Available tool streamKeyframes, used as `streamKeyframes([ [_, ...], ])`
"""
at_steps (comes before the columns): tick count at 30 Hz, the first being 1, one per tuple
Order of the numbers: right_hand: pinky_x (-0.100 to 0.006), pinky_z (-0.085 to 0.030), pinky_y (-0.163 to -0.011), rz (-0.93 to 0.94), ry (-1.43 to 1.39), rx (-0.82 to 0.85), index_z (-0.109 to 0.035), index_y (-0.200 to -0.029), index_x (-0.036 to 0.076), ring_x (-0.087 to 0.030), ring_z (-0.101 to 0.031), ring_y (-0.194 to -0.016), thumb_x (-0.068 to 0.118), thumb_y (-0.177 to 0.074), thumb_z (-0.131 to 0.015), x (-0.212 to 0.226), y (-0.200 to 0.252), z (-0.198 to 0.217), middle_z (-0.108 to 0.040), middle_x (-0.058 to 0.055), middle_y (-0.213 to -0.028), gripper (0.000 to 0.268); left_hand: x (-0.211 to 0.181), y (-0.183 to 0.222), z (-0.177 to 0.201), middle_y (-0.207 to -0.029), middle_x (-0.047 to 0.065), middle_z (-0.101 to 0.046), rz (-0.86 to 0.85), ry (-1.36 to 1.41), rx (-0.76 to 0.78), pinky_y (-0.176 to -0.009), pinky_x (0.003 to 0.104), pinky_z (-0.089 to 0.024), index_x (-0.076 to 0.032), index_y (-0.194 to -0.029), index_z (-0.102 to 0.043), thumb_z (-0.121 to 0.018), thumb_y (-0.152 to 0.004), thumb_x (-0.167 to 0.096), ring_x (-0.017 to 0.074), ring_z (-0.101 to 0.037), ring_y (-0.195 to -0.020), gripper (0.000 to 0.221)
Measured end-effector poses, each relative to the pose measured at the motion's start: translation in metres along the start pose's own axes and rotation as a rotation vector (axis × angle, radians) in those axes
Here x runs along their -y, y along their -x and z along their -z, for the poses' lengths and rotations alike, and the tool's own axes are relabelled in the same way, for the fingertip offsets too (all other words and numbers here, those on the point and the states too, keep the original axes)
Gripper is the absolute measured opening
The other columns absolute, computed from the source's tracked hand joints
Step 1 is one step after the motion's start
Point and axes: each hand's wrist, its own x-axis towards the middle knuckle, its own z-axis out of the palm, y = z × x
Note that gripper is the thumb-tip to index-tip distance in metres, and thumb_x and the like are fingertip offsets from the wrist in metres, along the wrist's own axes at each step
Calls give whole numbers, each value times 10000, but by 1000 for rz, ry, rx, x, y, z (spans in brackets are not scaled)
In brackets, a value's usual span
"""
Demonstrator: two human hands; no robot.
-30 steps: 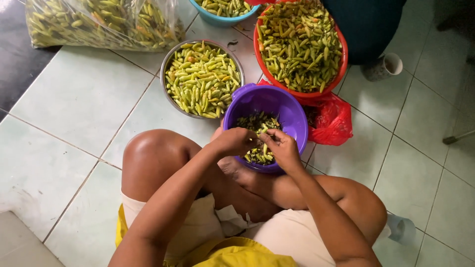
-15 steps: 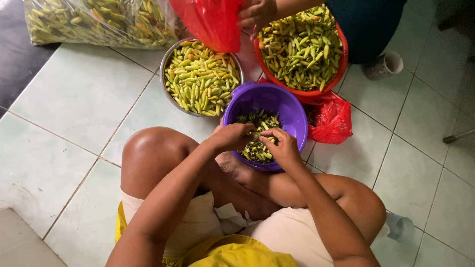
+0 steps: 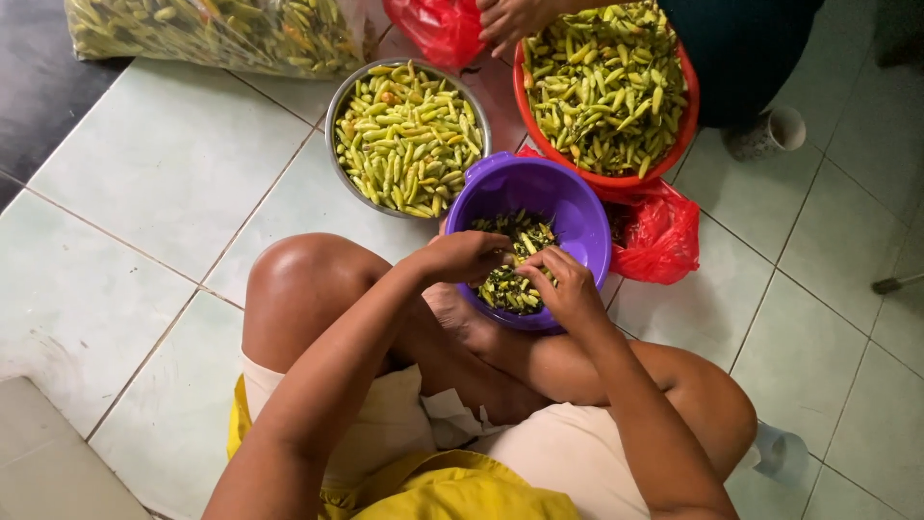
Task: A person sitting on the floor is removing the stems from green chilies and sorting them into different bowls.
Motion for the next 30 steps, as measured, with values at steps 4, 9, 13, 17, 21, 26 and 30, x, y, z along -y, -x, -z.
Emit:
streamKeyframes([
  [4, -415, -590, -717, -12, -39, 29, -729, -939, 85, -321, -718, -791, 194, -996, -720, 10, -5, 9, -701, -101, -789, 123, 14, -4, 1, -529, -49, -623, -117, 100, 49, -724, 351, -533, -233, -1306, -614, -471, -1032, -333, 194, -659, -603, 324],
  [9, -372, -598, -722, -185, -201, 6, -744, -938, 91, -225, -697, -745, 233, -1017, -696, 8, -4, 18, -673, -89, -736, 170, 20, 10, 23, -819, 224, -735, -87, -37, -106, -889, 543, -542, -195, -1302, -634, -473, -1017, -288, 471, -717, -928, 340],
  [13, -237, -599, -639, -484, -402, -110, -707, -1079, 14, -149, -649, -749, 221, -1064, -659, -44, 4, 11, -667, -115, -826, 213, 16, 25, 50, -653, 200, -684, -56, 45, -342, -851, 552, -528, -188, -1281, -606, -506, -1030, -347, 483, -699, -862, 314],
  [17, -344, -559, -984, -652, -637, -30, -517, -1476, -14, -268, -665, -1139, 86, -1000, -642, -75, 9, 11, -575, -194, -1318, 502, 29, 18, 59, -784, 217, -705, 44, 59, -572, -829, 547, -537, -355, -1349, -539, -505, -1050, -398, 460, -707, -878, 304],
  [21, -365, -560, -1003, -617, -664, -8, -526, -1469, 9, -304, -672, -1167, -7, -914, -725, -62, 6, 14, -550, -208, -1375, 590, 29, 26, 68, -845, 209, -708, 143, 24, -665, -851, 534, -531, -429, -1355, -524, -492, -1070, -428, 447, -706, -928, 287],
  [26, -269, -630, -808, -615, -679, -126, -610, -1324, -30, -180, -743, -896, 47, -892, -815, -70, 6, 10, -721, -166, -1064, 484, 12, 47, 77, -625, 113, -697, 134, 72, -745, -805, 493, -526, -246, -1567, -293, -432, -1099, -251, 407, -709, -724, 488],
  [30, -190, -638, -698, -602, -644, -261, -681, -1255, 12, -138, -750, -794, 158, -973, -768, -50, -3, 23, -765, -137, -989, 329, 4, 42, 65, -781, 329, -698, 50, 43, -651, -809, 648, -467, -243, -1641, -191, -515, -1072, -238, 601, -653, -875, 654],
])
